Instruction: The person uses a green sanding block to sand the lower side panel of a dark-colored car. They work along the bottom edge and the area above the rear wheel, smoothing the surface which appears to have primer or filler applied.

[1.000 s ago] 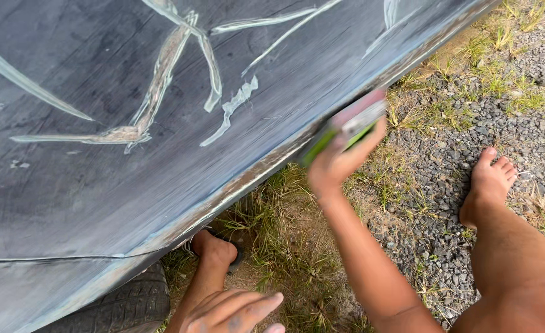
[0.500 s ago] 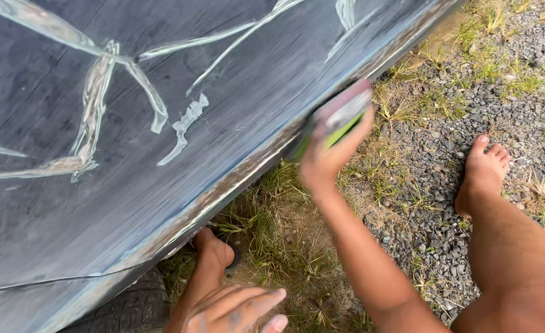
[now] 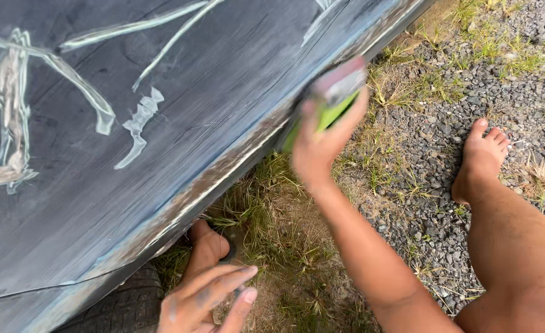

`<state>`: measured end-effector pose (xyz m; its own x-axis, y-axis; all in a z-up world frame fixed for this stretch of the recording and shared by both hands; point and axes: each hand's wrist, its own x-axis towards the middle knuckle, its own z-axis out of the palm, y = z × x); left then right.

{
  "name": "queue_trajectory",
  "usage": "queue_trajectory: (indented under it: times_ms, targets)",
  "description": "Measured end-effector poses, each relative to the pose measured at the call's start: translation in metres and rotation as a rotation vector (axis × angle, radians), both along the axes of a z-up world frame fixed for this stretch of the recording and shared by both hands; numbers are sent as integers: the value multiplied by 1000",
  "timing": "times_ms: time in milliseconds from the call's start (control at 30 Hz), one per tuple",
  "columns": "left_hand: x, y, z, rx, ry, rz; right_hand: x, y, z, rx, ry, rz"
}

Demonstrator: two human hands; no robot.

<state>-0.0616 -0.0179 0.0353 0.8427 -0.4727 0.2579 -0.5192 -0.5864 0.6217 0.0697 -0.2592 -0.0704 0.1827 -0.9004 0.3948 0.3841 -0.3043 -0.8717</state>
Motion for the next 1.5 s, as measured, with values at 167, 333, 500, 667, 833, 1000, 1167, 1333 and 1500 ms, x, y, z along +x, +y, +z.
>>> queue_trajectory:
  times_ms: [167,333,500,667,833,1000,1167,1333,1500]
  targets:
    - [18,6,15,-28,-68,-14,-6,-17,41,279,-84,46]
    - [3,-16,19,50,-90,0,-39,141,2,282,-131,325]
    - [3,7,3,171,6,64,-5,-12,20,108,-75,108]
    - [4,-7,22,84,63,119,4,-60,34,323,-102,75]
    - [6,-11,-4,40,-50,72,-34,100,1,140,-90,343]
    - [9,22,0,263,120,68,11,-43,0,128,-147,131]
    - [7,-8,11,34,19,72,5,-36,19,338,-5,72]
    - [5,-14,9,-17,-23,-47,-38,157,-47,252,62,360]
    - [4,-11,8,-102,-170,-251,-77,159,-91,53,-71,736]
